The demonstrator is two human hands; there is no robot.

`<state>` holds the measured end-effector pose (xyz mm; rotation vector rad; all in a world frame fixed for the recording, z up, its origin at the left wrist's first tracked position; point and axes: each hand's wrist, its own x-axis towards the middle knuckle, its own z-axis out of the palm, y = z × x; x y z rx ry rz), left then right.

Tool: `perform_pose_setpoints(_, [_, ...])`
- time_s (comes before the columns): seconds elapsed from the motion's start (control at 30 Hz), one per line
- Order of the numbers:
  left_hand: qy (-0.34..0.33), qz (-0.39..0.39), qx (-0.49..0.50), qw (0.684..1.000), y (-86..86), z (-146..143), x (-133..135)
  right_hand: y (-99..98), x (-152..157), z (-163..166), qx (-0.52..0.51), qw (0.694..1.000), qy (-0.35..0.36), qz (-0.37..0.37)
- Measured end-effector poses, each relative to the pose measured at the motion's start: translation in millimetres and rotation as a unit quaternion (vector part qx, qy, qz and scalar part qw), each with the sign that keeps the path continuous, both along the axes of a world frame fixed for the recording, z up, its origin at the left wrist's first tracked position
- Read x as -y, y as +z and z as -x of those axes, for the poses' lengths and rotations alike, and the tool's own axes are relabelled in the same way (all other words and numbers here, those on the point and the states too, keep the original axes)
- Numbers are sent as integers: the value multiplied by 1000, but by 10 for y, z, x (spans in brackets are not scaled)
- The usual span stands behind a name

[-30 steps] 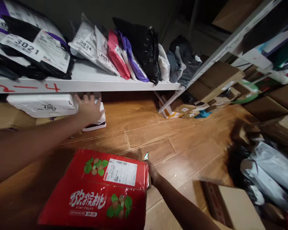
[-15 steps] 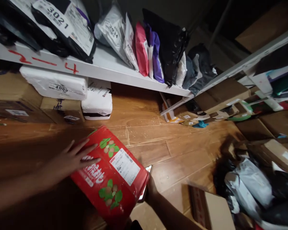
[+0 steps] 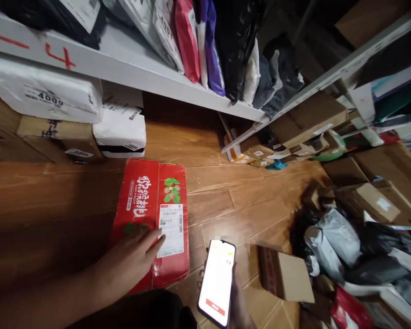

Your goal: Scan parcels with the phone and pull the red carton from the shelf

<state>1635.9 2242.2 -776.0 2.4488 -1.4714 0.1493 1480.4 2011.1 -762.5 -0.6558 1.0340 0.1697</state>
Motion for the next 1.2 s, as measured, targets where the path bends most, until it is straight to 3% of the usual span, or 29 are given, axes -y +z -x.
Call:
perform_pose_setpoints(0.1, [9,-24,66,998,-213,224,6,279,74,-241,37,999,24,-28])
perform_pose_setpoints(0.2, [44,-11,81,996,-279,255,43,394,12,-442,95,994,16,-43])
perform_pose_setpoints(0.37, [39,-22,94,995,-204,241,118,375,-166,-538,166,986,9,-16])
perform_pose_setpoints(0.6, [20,-28,92,995,-277,231,108,471,-336,-547,191,976,91,46])
perform_pose_setpoints(0.83, [28,-24,71,997,-341,256,112,441,-330,-536,178,976,108,68])
perform_pose_setpoints(1.2, [43,-6,39,998,-242,275,120,336,-283,-502,202,967,126,90])
